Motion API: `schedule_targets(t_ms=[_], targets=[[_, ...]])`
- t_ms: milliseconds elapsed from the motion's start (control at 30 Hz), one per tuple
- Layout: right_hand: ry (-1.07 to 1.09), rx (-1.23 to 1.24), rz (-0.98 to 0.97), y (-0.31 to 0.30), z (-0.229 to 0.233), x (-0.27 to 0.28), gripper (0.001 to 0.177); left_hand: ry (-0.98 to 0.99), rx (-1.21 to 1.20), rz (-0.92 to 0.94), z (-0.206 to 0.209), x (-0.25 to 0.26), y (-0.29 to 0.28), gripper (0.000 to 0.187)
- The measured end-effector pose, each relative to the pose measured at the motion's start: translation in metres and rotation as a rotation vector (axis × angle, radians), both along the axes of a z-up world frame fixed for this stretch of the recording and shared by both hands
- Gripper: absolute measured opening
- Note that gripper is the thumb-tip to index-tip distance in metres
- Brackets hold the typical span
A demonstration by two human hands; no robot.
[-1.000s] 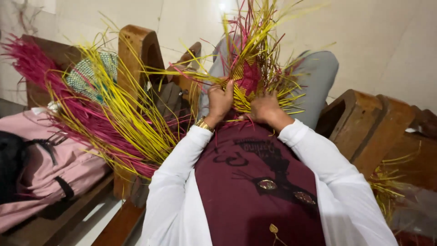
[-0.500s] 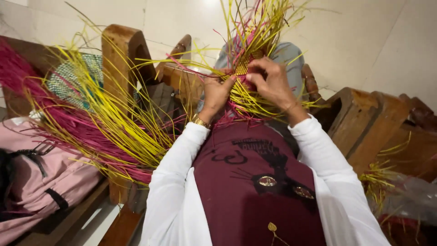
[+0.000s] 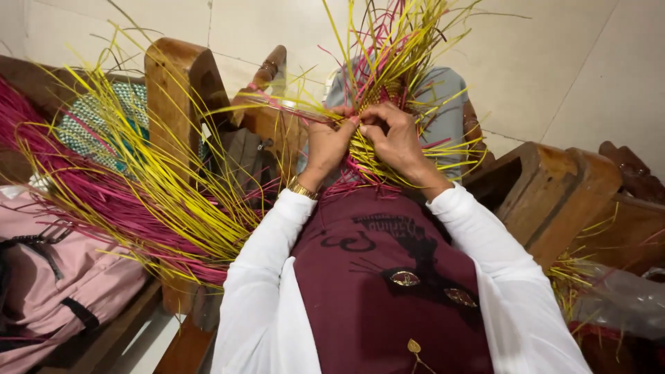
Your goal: Weaving colorful thin strips together to form a patterned craft item.
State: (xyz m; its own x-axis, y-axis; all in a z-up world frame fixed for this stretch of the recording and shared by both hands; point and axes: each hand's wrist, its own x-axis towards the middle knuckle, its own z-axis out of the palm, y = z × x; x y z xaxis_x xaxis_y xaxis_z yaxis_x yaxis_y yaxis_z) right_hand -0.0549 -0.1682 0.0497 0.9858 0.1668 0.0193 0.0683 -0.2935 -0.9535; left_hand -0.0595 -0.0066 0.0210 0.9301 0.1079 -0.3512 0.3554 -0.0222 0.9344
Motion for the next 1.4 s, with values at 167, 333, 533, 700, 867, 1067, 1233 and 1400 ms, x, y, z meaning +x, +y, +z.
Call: schedule_targets(t_ms=[167, 333, 533, 700, 867, 1067, 1233, 1400], targets=[[-0.004, 0.008, -0.010, 0.006, 0.008, 0.000, 0.018, 0.009, -0.023, 0.034, -0.016, 0.000, -0.007, 0.017], [0.021, 0.042, -0.015, 0.006, 0.006, 0.001, 0.020, 0.009, -0.116, 0.081, -0.021, -0.003, -0.010, 0.017], [0.089, 0.031, -0.025, 0.001, -0.006, 0.007, 0.022, -0.060, 0.085, -0.045, -0.002, 0.003, -0.009, 0.013], [0.315, 0.042, -0.152, 0.000, -0.021, 0.004, 0.011, -0.317, 0.050, -0.042, -0.013, -0.002, -0.013, 0.027], [0.351, 0.105, -0.215, 0.007, -0.018, 0.002, 0.006, -0.418, 0.089, -0.103, 0.024, 0.004, -0.023, 0.033], [0.359, 0.254, -0.243, 0.013, -0.010, 0.003, 0.002, -0.330, 0.385, -0.118, 0.017, 0.001, -0.017, 0.029], [0.301, 0.264, -0.156, 0.043, 0.018, -0.003, 0.003, -0.025, 0.235, -0.170, -0.025, 0.022, 0.004, 0.019], [-0.030, 0.198, 0.202, 0.089, 0.058, -0.026, 0.003, 0.136, 0.095, -0.325, -0.023, 0.037, 0.020, 0.032]])
